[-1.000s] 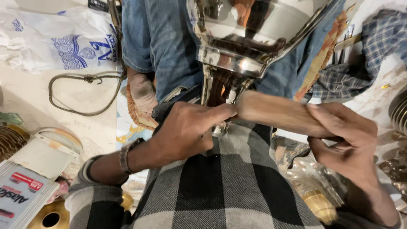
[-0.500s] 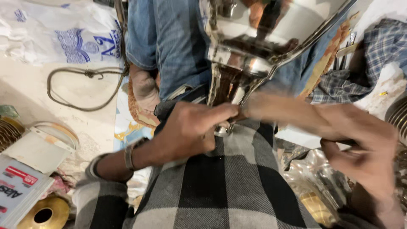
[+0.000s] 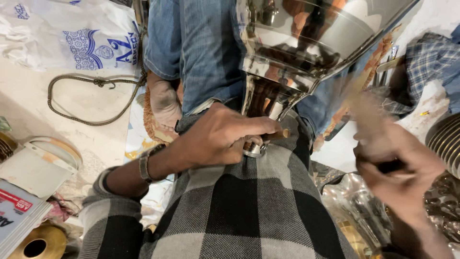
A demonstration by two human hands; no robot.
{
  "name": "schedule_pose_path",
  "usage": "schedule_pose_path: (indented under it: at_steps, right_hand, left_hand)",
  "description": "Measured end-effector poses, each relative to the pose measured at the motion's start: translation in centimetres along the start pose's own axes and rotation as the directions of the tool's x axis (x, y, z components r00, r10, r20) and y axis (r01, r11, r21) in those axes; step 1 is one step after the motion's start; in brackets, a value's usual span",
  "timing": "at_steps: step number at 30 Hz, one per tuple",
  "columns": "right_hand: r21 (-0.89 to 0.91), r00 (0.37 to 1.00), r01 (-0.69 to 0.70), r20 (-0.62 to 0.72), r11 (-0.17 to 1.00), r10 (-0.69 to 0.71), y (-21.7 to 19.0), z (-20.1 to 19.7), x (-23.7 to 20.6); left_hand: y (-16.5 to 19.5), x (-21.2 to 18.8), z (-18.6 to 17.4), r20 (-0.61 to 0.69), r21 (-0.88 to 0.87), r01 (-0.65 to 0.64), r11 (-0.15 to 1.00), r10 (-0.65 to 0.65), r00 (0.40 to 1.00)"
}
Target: The person sits on the floor holding a brass vessel between the legs and repeatedly strikes its surface with a wooden mallet, rotating the vessel with the other hand to work different areas of the metal. The hammering and repositioning continue throughout the clip.
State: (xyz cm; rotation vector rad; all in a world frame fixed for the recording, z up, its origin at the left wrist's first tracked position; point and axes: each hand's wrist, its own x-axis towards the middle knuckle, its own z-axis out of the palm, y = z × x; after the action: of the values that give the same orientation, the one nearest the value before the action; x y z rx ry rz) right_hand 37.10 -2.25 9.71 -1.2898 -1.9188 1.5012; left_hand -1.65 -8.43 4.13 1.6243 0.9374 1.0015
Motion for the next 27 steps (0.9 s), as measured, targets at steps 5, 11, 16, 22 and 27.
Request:
schedule_pose_path:
  at_steps: [5,11,16,22,27]
  right_hand:
    - [-0.261,0.981,-0.034,0.176,0.965,0.082,-1.7,-1.5,2.1]
    - [-0.366,0.940,0.063,0.333,0.928,0.067,-4.9,-1.6,5.0]
    - [-0.592,0.866,-0.184,0.281,0.785,0.414,-8.6,-1.0,6.8]
    - [-0.809,0.842,-0.159,0.188,0.566,0.505,-8.5,-0.3,6.3]
    - [-0.229,0.965,-0.210,0.108,0.950,0.240,-6.5,-0.9,4.7]
  left_hand:
    - [1.0,-1.0,0.3,-0.098,-0.075,0.110,0.991,-0.117,0.988]
    - [2.1,-1.4,1.0,-0.180,-0.157,0.234,0.959,-0.261,0.948]
    - [2.4,-1.8,0.7,-0.151,-0.090,0.256,0.962,-0.268,0.952]
    - [0.2,-0.8,0.2,-0.037,-0.092,0.183,0.979,-0.187,0.982]
    - [-2.2,-0.9,-0.5,0.070,-0.100,0.079,0.992,-0.073,0.995]
